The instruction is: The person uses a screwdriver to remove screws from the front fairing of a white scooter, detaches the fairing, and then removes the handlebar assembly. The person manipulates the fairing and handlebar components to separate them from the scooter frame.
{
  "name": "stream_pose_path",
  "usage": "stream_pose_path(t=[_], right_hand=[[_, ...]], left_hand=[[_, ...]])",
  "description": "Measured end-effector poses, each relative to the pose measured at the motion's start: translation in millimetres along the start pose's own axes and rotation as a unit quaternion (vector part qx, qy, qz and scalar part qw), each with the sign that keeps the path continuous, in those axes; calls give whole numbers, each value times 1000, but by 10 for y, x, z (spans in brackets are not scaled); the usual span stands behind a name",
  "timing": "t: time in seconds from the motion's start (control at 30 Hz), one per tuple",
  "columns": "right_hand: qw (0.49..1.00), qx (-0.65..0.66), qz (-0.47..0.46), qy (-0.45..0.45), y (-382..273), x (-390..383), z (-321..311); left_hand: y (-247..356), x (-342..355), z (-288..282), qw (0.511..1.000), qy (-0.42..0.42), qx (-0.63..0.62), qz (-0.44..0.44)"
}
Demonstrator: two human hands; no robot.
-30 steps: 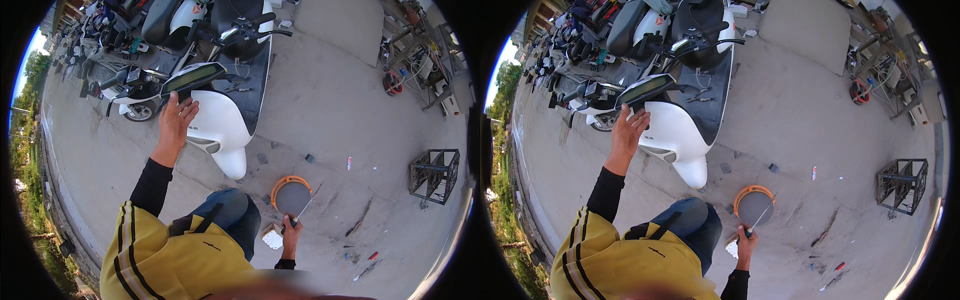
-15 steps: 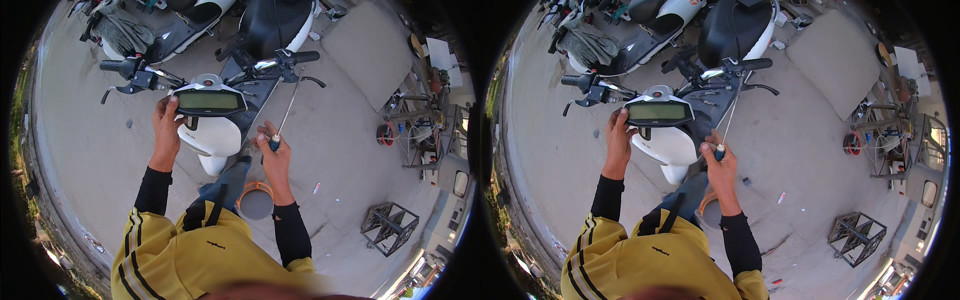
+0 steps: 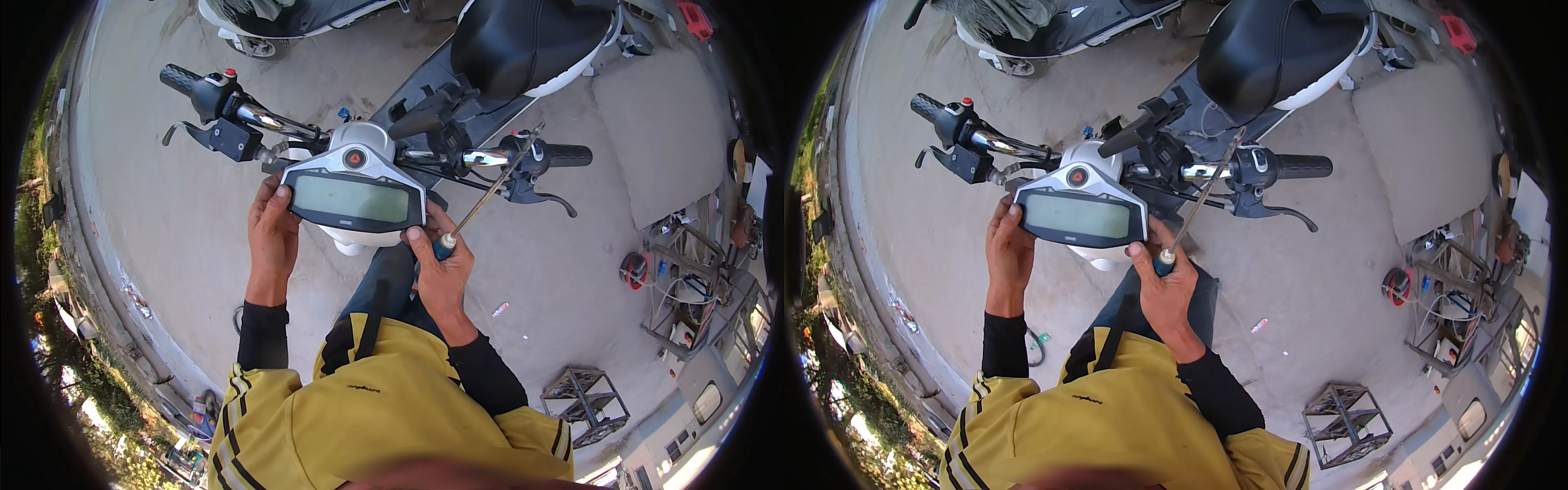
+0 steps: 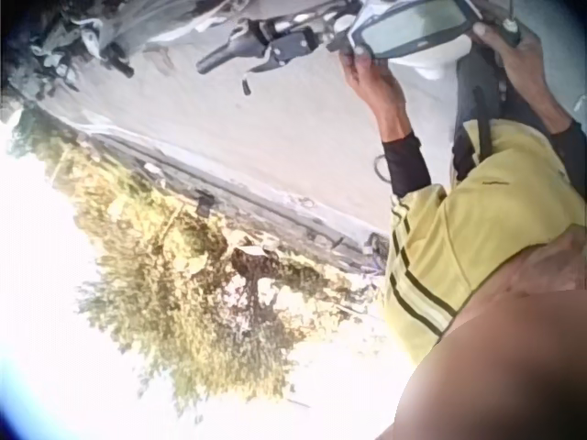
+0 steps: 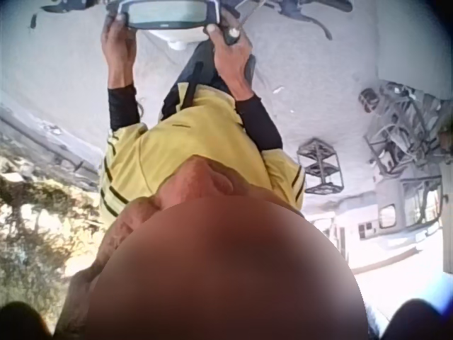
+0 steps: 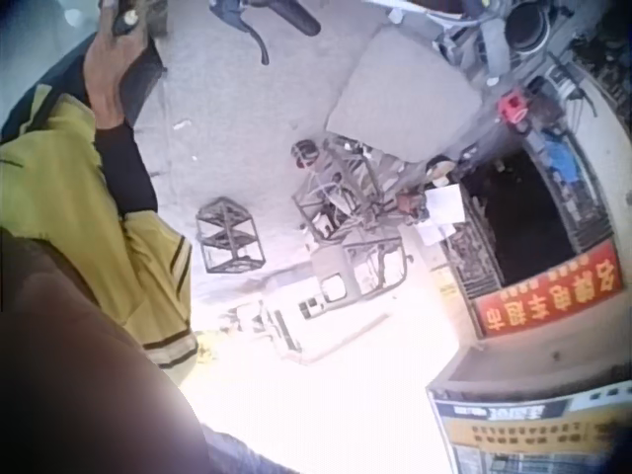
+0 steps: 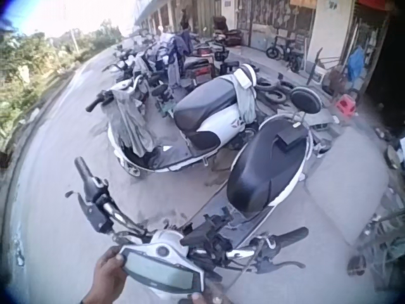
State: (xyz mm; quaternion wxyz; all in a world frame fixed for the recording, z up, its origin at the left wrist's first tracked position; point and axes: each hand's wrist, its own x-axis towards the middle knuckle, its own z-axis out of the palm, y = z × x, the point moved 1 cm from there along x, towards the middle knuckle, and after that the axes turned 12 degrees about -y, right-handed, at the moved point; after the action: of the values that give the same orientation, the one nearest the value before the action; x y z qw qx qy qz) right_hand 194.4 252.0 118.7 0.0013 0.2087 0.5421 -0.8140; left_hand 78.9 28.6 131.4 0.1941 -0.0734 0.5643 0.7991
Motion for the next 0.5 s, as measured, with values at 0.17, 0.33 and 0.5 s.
stream_pose_path(t=[0.17, 0.33, 0.5], right_hand=[[998, 42, 28, -30, -16, 63, -125], [996, 12, 35, -86, -20, 196, -249], [991, 3, 45, -126, -52, 184, -335]], left_hand=[[-6, -29, 7, 1000, 4, -3, 1], [-25, -47, 25, 999, 26, 4, 28], [-45, 9, -4, 1000, 25, 5, 14]])
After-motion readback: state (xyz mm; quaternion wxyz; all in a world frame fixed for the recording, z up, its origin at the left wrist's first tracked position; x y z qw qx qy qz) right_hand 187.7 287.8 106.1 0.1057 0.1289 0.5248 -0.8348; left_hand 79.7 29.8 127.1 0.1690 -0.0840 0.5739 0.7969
